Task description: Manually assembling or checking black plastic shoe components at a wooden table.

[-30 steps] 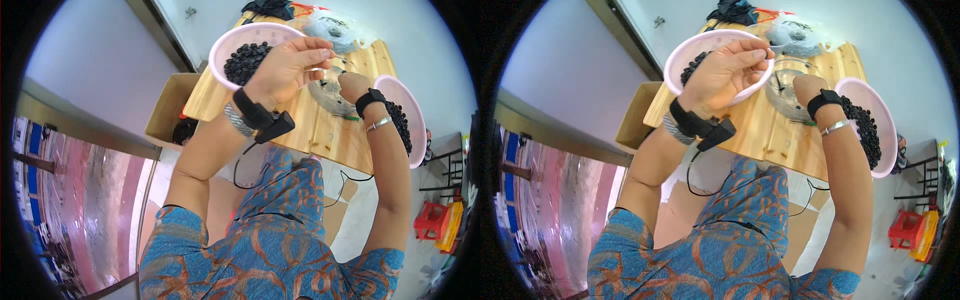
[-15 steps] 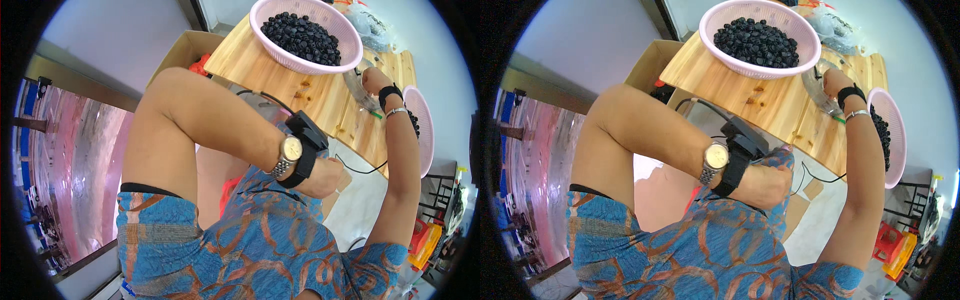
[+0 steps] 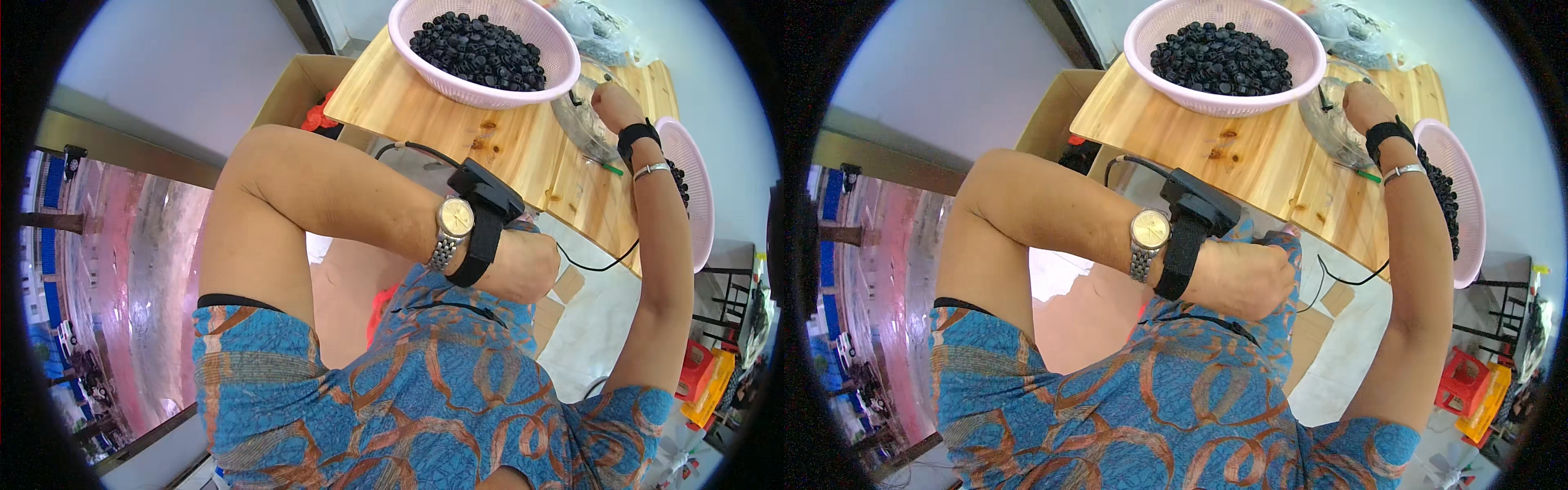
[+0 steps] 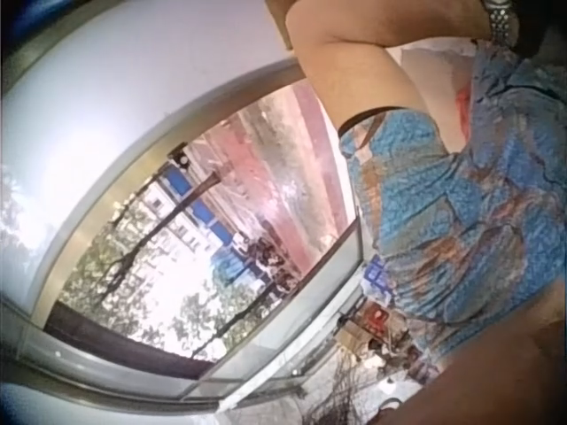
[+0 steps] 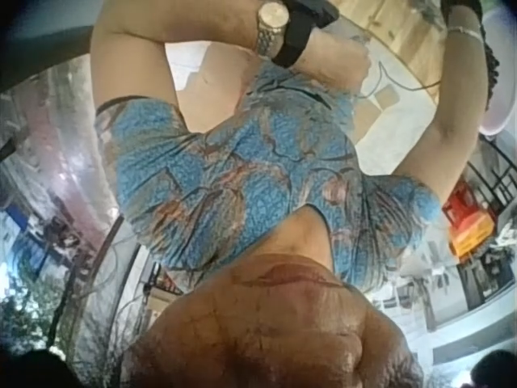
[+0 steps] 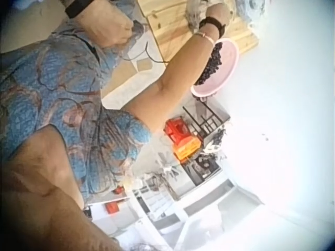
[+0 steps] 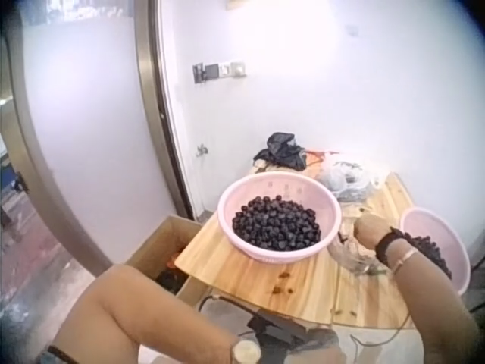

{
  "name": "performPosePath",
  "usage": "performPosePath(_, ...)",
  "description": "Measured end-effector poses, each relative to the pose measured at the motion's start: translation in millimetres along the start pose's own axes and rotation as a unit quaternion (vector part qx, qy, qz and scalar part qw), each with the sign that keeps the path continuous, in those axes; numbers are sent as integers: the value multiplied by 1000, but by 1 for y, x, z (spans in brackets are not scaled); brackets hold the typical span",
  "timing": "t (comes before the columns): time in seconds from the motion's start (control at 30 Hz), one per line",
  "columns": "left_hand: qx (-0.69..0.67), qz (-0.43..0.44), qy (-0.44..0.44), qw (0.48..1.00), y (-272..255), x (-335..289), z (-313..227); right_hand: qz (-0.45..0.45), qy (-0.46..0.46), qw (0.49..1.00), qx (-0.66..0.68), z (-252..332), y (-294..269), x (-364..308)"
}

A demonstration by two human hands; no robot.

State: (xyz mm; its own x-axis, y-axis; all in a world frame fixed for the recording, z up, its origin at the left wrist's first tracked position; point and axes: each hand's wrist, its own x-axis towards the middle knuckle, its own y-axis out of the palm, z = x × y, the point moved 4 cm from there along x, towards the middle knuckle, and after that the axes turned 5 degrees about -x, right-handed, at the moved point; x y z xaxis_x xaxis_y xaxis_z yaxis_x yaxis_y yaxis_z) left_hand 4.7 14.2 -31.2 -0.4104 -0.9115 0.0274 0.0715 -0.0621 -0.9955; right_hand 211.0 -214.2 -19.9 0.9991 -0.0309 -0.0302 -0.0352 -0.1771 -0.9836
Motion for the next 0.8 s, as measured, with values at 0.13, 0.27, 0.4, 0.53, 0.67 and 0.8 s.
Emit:
performPosePath(0.13, -28, -25, 2, 999, -10, 3, 6, -32, 22, 988, 148, 3, -24, -16)
performPosePath(0.27, -88, -27, -7, 996, -16, 6, 19, -127, 6, 889, 439, 13, -60, -62)
performPosePath(0.4, -256, -137, -123, 949, -8, -2, 42, -140, -20, 798, 586, 34, -72, -125)
performPosePath(0.53, -407, -293, -172, 848, -27, -10, 60, -136, 15, 687, 714, 32, -52, -181)
performPosePath(0.67, -721, -422, -313, 452, -8, -15, 68, -139, 23, 622, 770, 38, -30, -215)
performPosePath(0.8, -727, -482, -292, 391, 4, -2, 63, -166, 15, 645, 746, 49, -26, -230)
